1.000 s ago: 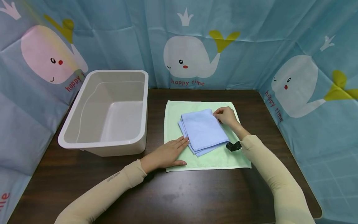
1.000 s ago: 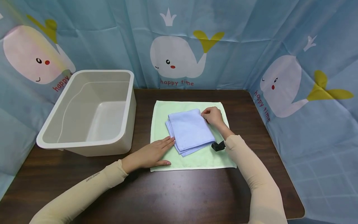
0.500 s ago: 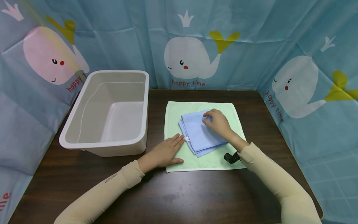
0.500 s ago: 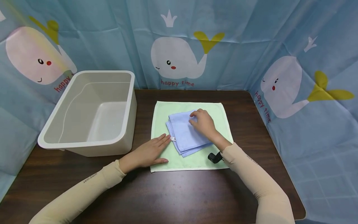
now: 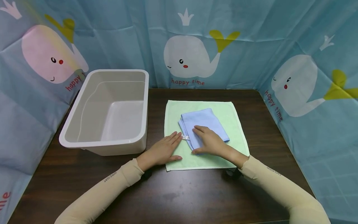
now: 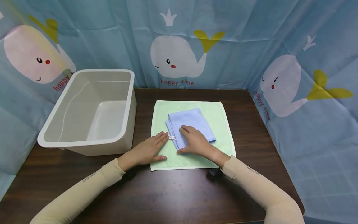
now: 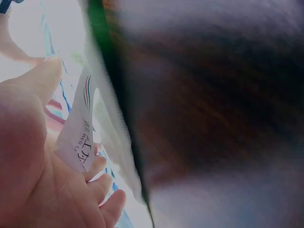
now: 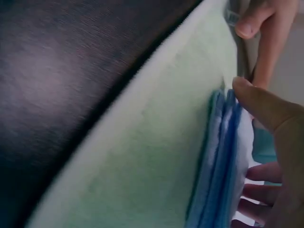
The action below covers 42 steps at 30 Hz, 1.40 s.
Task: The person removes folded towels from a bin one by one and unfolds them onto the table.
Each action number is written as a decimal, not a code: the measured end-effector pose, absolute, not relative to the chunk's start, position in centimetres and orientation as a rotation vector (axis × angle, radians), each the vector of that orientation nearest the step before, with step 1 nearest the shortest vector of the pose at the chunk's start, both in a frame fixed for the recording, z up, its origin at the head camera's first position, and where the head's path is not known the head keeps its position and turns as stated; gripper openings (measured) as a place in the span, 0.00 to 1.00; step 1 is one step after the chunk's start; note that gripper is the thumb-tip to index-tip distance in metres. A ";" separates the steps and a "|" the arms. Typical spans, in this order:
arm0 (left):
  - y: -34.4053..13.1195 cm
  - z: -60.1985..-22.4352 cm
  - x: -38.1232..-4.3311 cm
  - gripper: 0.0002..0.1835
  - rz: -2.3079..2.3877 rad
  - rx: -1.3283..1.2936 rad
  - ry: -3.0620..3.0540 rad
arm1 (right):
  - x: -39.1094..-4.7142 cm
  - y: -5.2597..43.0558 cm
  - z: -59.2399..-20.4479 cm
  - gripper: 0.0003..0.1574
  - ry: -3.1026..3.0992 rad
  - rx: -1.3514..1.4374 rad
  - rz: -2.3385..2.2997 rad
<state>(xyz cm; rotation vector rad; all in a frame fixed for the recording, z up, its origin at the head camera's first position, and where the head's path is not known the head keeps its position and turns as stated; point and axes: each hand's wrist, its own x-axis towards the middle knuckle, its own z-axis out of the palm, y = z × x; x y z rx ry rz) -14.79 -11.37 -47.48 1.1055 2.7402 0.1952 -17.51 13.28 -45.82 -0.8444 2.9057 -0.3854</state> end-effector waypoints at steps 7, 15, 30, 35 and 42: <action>-11.4 -47.5 -14.7 0.46 0.209 1.097 2.734 | -17.2 13.9 -46.0 0.50 2.958 -0.956 -0.339; -11.3 -47.0 -14.5 0.47 0.223 1.138 2.744 | -17.3 14.1 -46.3 0.39 3.017 -1.159 -0.233; -10.2 -47.2 -12.6 0.46 0.183 1.368 2.661 | -17.1 14.5 -46.1 0.32 3.144 -1.307 -0.224; -9.8 -47.4 -12.2 0.46 0.165 1.394 2.639 | -17.3 14.4 -46.4 0.22 3.153 -1.433 -0.341; -9.4 -47.8 -12.1 0.46 0.153 1.429 2.638 | -17.4 14.3 -47.2 0.20 3.163 -1.400 -0.425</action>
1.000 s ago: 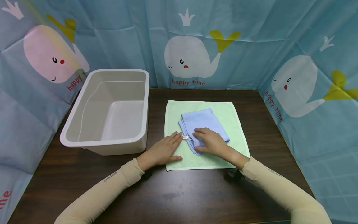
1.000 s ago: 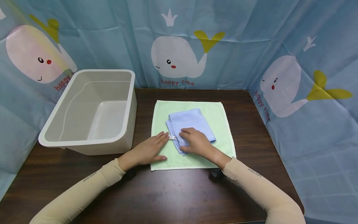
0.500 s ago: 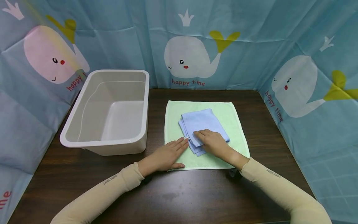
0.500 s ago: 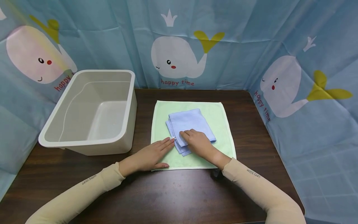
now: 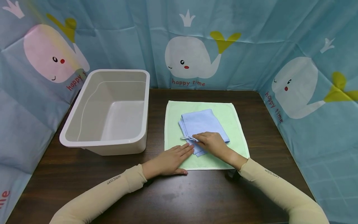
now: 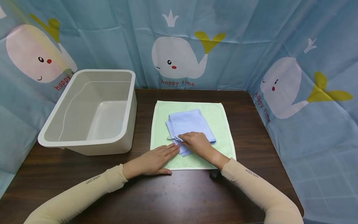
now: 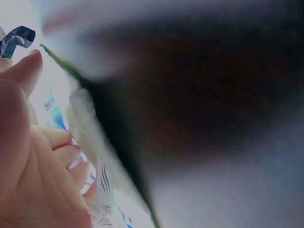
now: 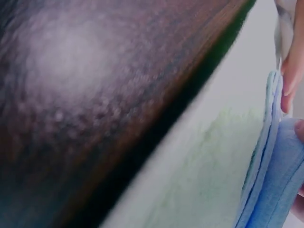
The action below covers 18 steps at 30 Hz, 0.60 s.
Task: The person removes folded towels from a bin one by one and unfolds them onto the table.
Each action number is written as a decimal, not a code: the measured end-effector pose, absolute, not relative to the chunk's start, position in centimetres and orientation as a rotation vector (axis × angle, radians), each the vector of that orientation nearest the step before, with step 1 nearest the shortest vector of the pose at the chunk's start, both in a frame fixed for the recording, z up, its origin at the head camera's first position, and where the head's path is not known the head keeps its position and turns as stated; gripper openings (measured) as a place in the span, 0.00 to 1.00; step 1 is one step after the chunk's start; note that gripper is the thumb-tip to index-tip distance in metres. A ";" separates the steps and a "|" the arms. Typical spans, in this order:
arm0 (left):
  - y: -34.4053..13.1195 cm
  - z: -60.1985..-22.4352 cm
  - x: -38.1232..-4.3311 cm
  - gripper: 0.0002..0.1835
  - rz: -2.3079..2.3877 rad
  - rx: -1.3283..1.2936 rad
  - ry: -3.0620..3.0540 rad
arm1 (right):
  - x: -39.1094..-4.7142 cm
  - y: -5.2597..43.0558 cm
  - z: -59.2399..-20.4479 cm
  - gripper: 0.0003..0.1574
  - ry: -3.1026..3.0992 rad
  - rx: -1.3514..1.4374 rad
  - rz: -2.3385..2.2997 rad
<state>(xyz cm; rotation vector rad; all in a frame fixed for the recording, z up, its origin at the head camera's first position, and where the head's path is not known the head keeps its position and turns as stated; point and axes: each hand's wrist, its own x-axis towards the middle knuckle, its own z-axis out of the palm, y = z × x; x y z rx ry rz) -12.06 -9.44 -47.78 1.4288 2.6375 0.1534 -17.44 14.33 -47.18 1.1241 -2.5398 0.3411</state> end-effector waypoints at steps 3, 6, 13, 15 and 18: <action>-9.3 -48.0 -12.1 0.46 0.145 1.447 2.628 | -17.5 14.3 -47.4 0.19 -2.535 1.105 0.382; -9.3 -48.0 -12.1 0.46 0.126 1.440 2.624 | -17.6 14.2 -47.5 0.19 -2.534 1.090 0.481; -9.3 -47.8 -12.2 0.45 0.130 1.429 2.611 | -17.8 14.3 -47.5 0.17 -2.575 1.026 0.774; -9.3 -47.7 -12.3 0.45 0.128 1.427 2.607 | -17.9 14.2 -47.6 0.17 -2.585 1.033 0.795; -9.2 -47.7 -12.3 0.45 0.120 1.422 2.601 | -18.1 14.1 -47.7 0.17 -2.588 1.085 0.763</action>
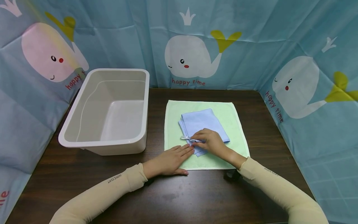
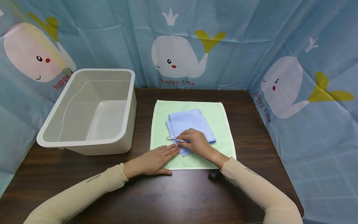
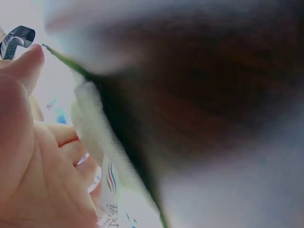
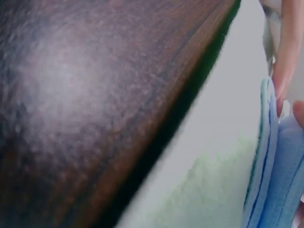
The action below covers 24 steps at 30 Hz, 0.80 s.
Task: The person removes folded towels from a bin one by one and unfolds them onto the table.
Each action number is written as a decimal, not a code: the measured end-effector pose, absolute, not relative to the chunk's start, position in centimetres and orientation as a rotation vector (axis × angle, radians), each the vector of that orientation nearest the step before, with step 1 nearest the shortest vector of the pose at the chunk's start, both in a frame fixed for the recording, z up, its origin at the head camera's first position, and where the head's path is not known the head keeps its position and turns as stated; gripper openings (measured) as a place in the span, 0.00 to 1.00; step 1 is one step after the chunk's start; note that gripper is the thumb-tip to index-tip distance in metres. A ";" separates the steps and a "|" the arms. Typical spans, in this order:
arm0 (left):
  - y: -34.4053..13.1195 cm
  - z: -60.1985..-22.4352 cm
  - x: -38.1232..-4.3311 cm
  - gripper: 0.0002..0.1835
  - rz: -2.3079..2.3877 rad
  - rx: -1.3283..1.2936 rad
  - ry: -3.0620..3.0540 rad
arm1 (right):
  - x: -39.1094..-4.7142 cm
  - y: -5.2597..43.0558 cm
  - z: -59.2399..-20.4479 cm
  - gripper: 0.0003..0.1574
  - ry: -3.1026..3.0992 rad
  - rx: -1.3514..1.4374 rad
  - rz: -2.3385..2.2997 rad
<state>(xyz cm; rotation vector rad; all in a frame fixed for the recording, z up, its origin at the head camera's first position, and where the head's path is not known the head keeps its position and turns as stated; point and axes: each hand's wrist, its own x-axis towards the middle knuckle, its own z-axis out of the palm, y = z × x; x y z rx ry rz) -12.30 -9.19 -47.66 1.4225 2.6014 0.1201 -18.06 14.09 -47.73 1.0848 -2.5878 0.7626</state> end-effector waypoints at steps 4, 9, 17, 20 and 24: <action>-9.1 -47.4 -12.2 0.46 0.118 1.412 2.590 | -18.2 13.8 -48.1 0.15 -2.585 1.148 0.744; -9.2 -47.1 -12.2 0.46 0.119 1.401 2.583 | -18.2 13.6 -48.4 0.13 -2.650 1.092 0.833; -9.2 -47.5 -12.3 0.46 0.122 1.413 2.588 | -18.4 13.6 -48.9 0.09 -2.693 1.020 0.979; -9.2 -47.5 -12.3 0.46 0.118 1.408 2.585 | -18.4 13.7 -48.9 0.09 -2.690 1.023 1.013; -9.3 -47.3 -12.3 0.46 0.123 1.399 2.578 | -18.4 13.7 -48.9 0.09 -2.675 1.029 1.042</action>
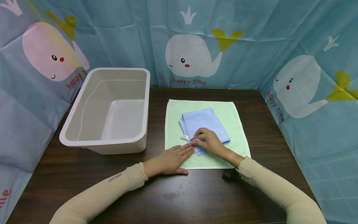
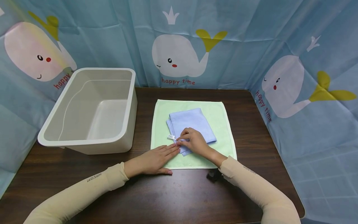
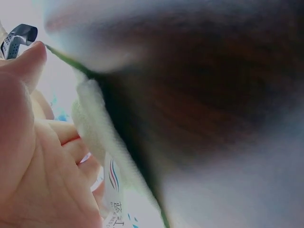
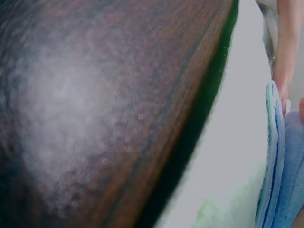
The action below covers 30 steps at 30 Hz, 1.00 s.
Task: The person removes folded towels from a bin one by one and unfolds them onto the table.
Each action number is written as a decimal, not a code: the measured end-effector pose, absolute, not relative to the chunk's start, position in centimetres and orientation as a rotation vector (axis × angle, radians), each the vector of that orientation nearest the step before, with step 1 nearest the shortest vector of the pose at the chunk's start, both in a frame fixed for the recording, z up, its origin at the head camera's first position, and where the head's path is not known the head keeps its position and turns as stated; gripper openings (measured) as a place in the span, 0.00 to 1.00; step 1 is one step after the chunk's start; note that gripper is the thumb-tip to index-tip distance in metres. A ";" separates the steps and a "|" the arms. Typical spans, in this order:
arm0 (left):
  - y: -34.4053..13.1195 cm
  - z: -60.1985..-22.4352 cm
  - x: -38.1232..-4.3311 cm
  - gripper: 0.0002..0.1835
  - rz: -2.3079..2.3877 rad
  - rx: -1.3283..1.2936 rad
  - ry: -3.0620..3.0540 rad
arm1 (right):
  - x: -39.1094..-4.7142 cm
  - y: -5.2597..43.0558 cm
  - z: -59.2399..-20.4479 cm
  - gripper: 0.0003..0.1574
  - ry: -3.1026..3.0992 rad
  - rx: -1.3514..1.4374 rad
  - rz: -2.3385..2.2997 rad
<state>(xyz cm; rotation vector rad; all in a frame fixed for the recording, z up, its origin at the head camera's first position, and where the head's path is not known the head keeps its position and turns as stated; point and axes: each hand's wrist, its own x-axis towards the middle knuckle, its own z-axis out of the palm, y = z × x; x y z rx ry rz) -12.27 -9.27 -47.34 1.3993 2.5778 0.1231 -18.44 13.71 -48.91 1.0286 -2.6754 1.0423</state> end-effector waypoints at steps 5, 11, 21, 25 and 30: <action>-9.3 -47.2 -12.3 0.46 0.122 1.396 2.575 | -18.5 13.7 -48.9 0.08 -2.676 1.030 1.060; -9.3 -47.3 -12.3 0.46 0.125 1.397 2.574 | -18.8 14.0 -48.9 0.08 -2.698 1.078 1.106; -9.5 -47.4 -12.4 0.46 0.120 1.402 2.571 | -19.6 14.9 -48.6 0.11 -2.759 1.240 1.143; -9.6 -47.2 -12.4 0.45 0.125 1.401 2.568 | -19.8 15.3 -48.4 0.12 -2.781 1.232 1.197; -9.6 -47.1 -12.5 0.45 0.146 1.393 2.556 | -20.0 15.8 -48.2 0.13 -2.828 1.165 1.268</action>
